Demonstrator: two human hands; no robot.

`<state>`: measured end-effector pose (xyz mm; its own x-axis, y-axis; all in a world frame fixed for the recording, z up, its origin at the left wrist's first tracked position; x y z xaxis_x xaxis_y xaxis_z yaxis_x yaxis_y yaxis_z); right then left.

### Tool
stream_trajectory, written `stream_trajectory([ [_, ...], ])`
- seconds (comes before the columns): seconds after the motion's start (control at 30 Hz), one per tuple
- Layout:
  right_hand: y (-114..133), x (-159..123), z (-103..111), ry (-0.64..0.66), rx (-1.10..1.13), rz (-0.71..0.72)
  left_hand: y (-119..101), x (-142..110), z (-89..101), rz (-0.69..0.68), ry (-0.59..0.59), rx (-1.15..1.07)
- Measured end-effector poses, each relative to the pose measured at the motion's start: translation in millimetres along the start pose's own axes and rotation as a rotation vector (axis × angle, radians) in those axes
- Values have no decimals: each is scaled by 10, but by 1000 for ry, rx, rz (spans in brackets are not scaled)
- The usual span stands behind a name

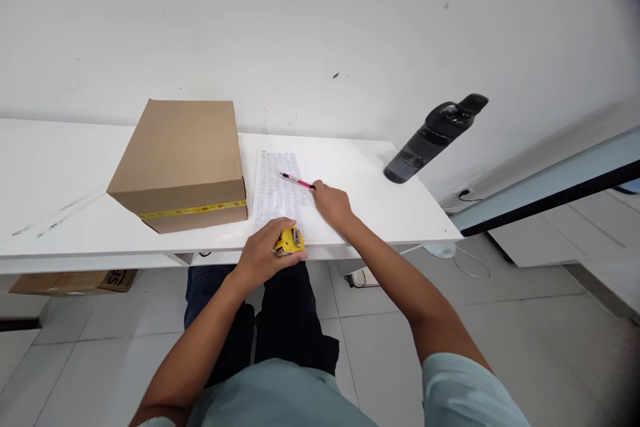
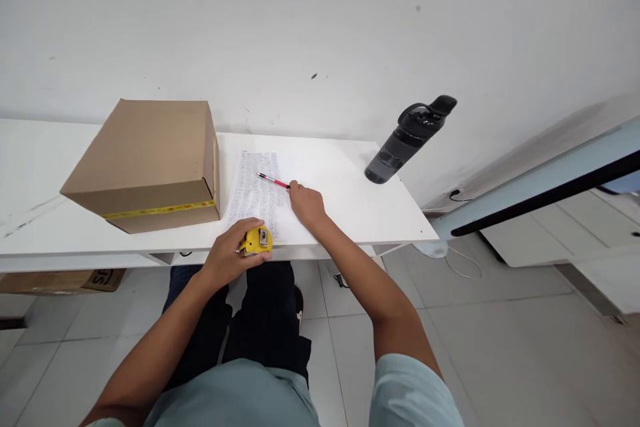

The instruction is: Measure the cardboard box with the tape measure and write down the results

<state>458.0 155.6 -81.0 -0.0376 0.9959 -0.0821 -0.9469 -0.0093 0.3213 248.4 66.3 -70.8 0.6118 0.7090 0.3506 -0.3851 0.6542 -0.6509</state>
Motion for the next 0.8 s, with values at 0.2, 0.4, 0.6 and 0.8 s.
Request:
stream_trajectory([
  [0.2,119,-103,15,-96,347,138,85,-82,-29,8,-9,92],
  [0.4,197,-168,-27,3,627,256,89,-90,-46,-27,-22,96],
  [0.6,184,-182,3,-24,734,161,102,-90,-68,-16,-2,94],
  [0.8,191,-188,-20,-1,733,106,86,-83,-65,-30,2,92],
])
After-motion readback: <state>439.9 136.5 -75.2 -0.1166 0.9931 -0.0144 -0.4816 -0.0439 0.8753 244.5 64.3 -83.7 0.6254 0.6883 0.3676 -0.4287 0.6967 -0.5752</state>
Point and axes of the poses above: each hand's wrist, its own x-axis towards the middle knuckle, its own z-axis out of the back of the hand, y = z × x, the point moved 6 cm from there along x, towards the middle knuckle, and after that the axes turned 11 degrees about y, right-handed, at the moved point
